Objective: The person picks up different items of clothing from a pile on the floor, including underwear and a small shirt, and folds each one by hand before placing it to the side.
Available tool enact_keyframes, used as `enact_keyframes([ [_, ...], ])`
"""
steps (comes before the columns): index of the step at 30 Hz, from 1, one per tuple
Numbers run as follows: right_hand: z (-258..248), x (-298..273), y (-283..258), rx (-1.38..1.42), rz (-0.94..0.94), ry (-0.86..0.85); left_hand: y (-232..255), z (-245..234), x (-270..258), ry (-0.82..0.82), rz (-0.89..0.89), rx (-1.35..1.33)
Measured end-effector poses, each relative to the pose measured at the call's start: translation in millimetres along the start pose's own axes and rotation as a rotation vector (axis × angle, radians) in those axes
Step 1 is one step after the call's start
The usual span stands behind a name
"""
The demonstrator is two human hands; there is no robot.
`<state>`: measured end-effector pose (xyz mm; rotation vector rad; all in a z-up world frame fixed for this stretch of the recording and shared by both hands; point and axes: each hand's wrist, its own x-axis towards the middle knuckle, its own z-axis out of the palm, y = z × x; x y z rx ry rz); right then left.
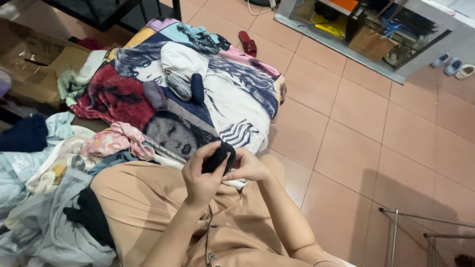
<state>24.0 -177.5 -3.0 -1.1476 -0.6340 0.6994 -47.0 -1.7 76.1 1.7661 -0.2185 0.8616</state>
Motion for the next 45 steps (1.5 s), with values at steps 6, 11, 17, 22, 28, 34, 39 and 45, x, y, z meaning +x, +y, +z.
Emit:
enact_keyframes([
  [6,8,7,50,-0.035,-0.068,0.364,3,2,2,0.009,-0.132,-0.089],
  [11,20,36,39,-0.354,-0.408,0.702,-10,-3,3,-0.038,-0.449,-0.247],
  [17,45,56,-13,-0.826,-0.609,0.969,-20,-11,-13,-0.306,-0.505,0.065],
  [22,70,68,-2,-0.852,-0.546,0.826,-17,-7,-16,0.039,-0.067,0.126],
  [28,82,47,-9,-0.551,-0.403,0.334,-44,-18,17,0.39,-0.512,-0.349],
  [34,43,54,19,0.07,-0.145,0.272,-23,-21,14,0.143,-0.034,-0.011],
  [39,2,70,54,-0.241,-0.26,0.659,-19,-24,-3,-0.221,0.055,0.051],
  [45,3,82,34,0.004,-0.326,0.605,-11,-24,-10,0.051,0.128,0.086],
])
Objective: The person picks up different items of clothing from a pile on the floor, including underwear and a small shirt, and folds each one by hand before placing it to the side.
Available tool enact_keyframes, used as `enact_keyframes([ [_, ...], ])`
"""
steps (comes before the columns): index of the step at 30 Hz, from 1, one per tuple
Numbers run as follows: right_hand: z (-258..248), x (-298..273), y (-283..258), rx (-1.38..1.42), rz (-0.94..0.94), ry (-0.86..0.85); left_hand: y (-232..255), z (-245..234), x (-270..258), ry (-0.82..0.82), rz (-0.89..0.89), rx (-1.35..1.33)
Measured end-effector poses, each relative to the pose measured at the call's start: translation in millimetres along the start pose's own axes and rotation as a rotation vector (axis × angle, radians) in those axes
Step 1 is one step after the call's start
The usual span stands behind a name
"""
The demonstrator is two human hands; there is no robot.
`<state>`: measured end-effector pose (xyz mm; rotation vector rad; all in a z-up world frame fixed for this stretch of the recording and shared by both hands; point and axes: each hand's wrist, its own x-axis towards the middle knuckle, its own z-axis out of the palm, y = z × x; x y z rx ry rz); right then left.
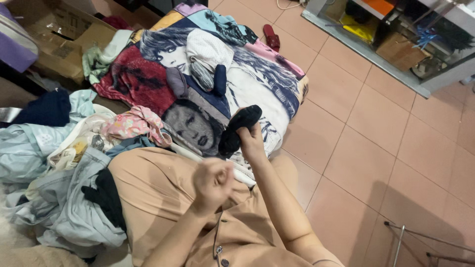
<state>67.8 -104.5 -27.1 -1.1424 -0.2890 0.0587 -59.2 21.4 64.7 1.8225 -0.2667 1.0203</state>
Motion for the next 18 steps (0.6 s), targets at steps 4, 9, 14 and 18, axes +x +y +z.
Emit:
enact_keyframes([
  [4,-2,1,16,-0.018,0.015,-0.077,-20,-18,24,-0.063,-0.455,-0.407],
  [9,35,-7,30,-0.268,-0.141,0.239,-60,-9,7,-0.231,-0.566,-0.072],
  [14,77,-15,34,-0.584,-0.286,0.134,-116,6,-25,-0.058,-0.492,0.217],
  [18,71,16,63,-0.723,-0.133,-0.078,-154,-1,-29,-0.114,-0.565,0.119],
])
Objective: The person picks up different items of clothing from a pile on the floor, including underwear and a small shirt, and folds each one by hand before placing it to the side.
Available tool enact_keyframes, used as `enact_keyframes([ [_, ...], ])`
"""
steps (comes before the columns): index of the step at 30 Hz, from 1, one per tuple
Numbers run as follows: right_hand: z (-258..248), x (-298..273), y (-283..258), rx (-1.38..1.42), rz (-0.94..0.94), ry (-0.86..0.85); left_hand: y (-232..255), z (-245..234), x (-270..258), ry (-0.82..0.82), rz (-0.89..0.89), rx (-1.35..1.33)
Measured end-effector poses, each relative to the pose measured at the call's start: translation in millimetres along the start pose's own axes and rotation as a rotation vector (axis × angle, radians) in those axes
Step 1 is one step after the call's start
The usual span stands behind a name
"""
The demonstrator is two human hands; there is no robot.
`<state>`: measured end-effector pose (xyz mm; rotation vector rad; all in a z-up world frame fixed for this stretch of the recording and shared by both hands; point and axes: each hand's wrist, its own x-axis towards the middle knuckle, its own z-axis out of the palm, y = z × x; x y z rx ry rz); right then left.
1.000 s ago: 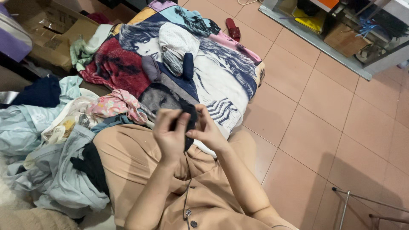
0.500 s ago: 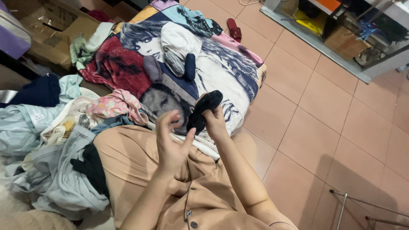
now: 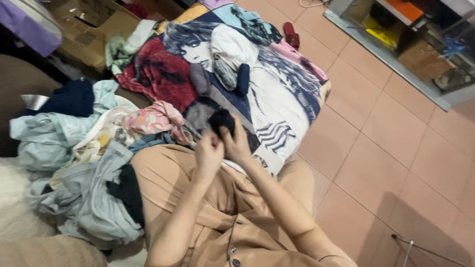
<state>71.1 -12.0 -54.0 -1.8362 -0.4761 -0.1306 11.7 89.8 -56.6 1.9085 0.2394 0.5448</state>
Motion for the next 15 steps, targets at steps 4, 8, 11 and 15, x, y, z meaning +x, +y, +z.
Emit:
enact_keyframes([
  [4,9,76,51,-0.132,0.204,0.158,-14,-22,12,-0.125,0.256,0.031],
  [8,7,142,97,-0.393,0.117,-0.074,-55,-58,54,-0.118,-0.247,0.733],
  [11,19,126,105,-0.551,0.073,-0.147,-89,-66,78,-0.27,-0.571,0.836],
  [15,41,66,78,-0.258,0.131,-0.437,-116,-55,81,-0.231,-0.468,0.698],
])
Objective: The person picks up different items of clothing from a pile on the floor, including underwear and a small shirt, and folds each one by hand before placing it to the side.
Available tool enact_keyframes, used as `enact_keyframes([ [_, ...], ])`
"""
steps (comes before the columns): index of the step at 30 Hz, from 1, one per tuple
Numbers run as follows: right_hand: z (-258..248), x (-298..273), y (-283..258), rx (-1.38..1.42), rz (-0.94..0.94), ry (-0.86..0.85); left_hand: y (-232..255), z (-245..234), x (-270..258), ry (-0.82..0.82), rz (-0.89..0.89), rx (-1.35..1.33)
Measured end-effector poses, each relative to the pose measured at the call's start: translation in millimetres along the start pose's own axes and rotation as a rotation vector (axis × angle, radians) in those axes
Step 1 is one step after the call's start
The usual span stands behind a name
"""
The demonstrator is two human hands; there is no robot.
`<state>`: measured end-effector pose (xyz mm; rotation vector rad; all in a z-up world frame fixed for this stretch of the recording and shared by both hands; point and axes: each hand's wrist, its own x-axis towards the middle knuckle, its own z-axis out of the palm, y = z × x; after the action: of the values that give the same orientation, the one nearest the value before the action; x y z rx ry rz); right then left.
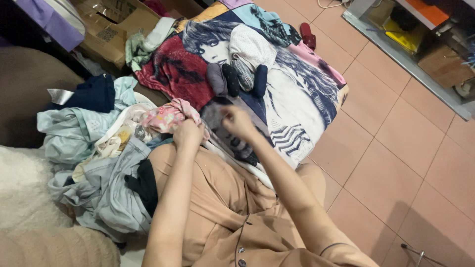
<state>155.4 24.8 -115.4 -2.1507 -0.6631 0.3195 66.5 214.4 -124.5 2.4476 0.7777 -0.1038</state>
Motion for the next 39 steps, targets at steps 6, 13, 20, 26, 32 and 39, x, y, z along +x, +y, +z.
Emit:
enact_keyframes([
  [6,6,-70,-58,0.017,-0.476,0.144,29,-35,-39,0.097,0.12,-0.515],
  [13,-121,-80,-62,0.679,0.069,-0.377,90,-59,-84,-0.018,0.905,-0.727],
  [20,-236,-113,-63,0.662,-0.099,-0.646,141,-29,-109,-1.422,0.425,-1.321],
  [26,-262,-151,-8,0.816,-0.093,-0.222,178,0,-134,-1.911,0.394,-1.598],
  [32,-320,-184,34,0.819,-0.149,-0.05,171,-61,-123,-1.135,0.609,-1.266],
  [39,-302,-189,-29,0.448,-0.18,-0.232,204,-43,-124,-1.332,0.488,-0.765],
])
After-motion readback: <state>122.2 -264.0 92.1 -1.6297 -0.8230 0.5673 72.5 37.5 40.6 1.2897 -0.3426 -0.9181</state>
